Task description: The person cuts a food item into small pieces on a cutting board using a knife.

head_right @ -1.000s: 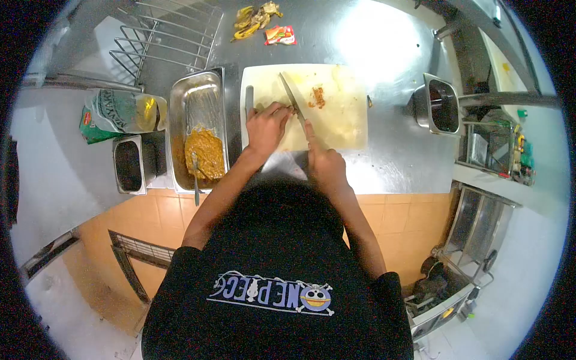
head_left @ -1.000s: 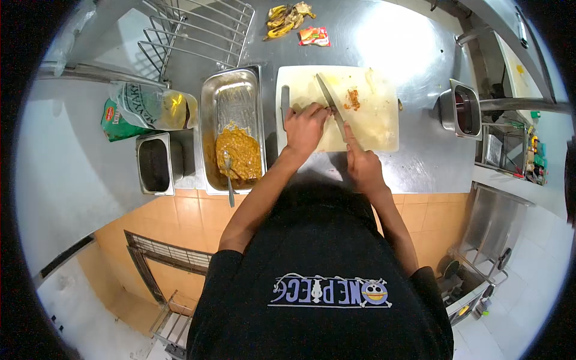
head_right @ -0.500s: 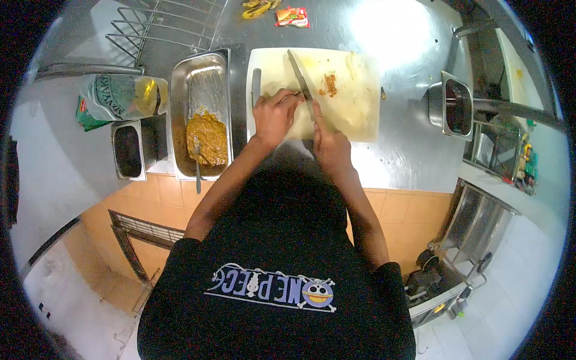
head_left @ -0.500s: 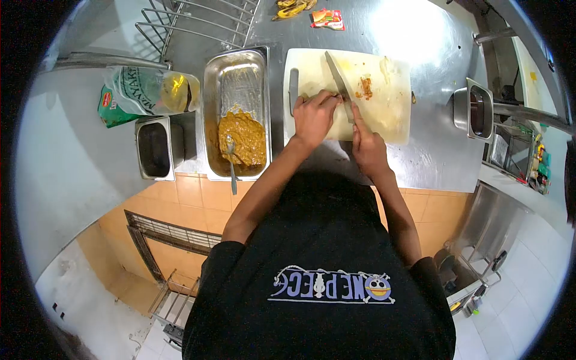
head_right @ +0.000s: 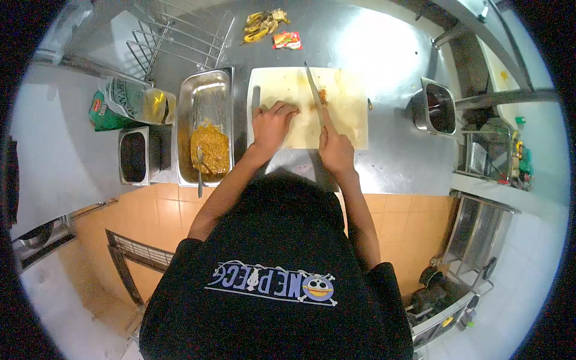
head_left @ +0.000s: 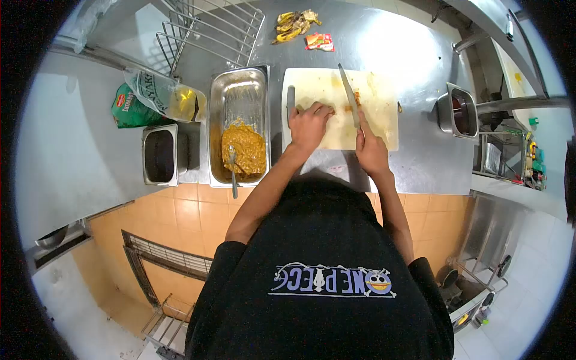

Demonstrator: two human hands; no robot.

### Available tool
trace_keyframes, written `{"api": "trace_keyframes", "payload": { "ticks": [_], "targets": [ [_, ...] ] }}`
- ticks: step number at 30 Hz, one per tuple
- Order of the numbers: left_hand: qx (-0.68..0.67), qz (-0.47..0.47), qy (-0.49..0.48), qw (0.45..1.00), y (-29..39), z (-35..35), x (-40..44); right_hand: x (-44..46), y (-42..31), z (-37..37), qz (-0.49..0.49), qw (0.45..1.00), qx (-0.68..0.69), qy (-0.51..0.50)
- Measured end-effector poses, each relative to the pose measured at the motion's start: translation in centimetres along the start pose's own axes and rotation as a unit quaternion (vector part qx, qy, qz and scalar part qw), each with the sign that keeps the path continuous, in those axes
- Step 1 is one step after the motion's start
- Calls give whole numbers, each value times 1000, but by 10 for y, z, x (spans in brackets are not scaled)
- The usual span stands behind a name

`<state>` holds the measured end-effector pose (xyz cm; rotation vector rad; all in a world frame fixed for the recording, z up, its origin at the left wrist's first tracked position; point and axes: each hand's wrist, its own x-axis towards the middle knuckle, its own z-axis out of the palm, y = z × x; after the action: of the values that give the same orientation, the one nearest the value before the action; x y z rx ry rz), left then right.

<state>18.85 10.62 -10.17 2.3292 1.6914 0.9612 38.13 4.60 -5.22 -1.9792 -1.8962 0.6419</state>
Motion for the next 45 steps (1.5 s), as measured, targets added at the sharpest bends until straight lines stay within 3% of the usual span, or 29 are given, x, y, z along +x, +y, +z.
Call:
{"api": "trace_keyframes", "payload": {
  "ticks": [4, 8, 11, 13, 20, 23, 26, 28, 31, 34, 38, 40, 45],
  "targets": [
    [-4, 2, 27, 1000, 1, 3, -1, -16, -5, -12, -8, 995, 98, -5],
    [-15, -23, 24, 999, 2, 3, -3, -28, -3, -3, -35, 995, 96, -15],
    [-26, -24, 30, 999, 1, 4, -2, -36, -6, -3, -4, 994, 87, -69],
    [-33, -30, 18, 999, 1, 4, -2, -38, -1, 5, -35, 992, 112, -52],
    [-32, -37, 11, 999, 4, 1, -1, -31, 1, -4, 1, 997, 61, -41],
    [-37, -36, 12, 999, 2, 0, -2, -41, 7, -1, -55, 992, 109, -9],
    [-38, -40, 5, 998, 1, 3, -2, -53, 10, -4, -5, 994, 55, -95],
    [-35, -19, 28, 999, -1, 4, -4, -58, 18, 0, -61, 996, 54, -23],
    [-18, -37, 25, 999, -8, -1, -2, -62, 16, -6, -47, 997, 56, -7],
    [-22, -56, 42, 997, -11, -8, 3, -69, 12, -14, -33, 993, 87, -74],
    [-10, -74, -17, 997, -12, -15, 4, -70, 18, -10, -72, 994, 64, -49],
    [-30, -72, -9, 997, -10, -15, 2, -69, 15, -16, 9, 996, 68, -49],
    [-53, -59, -13, 997, -4, -4, 6, -78, 10, -26, 16, 991, 97, -91]
  ]
}}
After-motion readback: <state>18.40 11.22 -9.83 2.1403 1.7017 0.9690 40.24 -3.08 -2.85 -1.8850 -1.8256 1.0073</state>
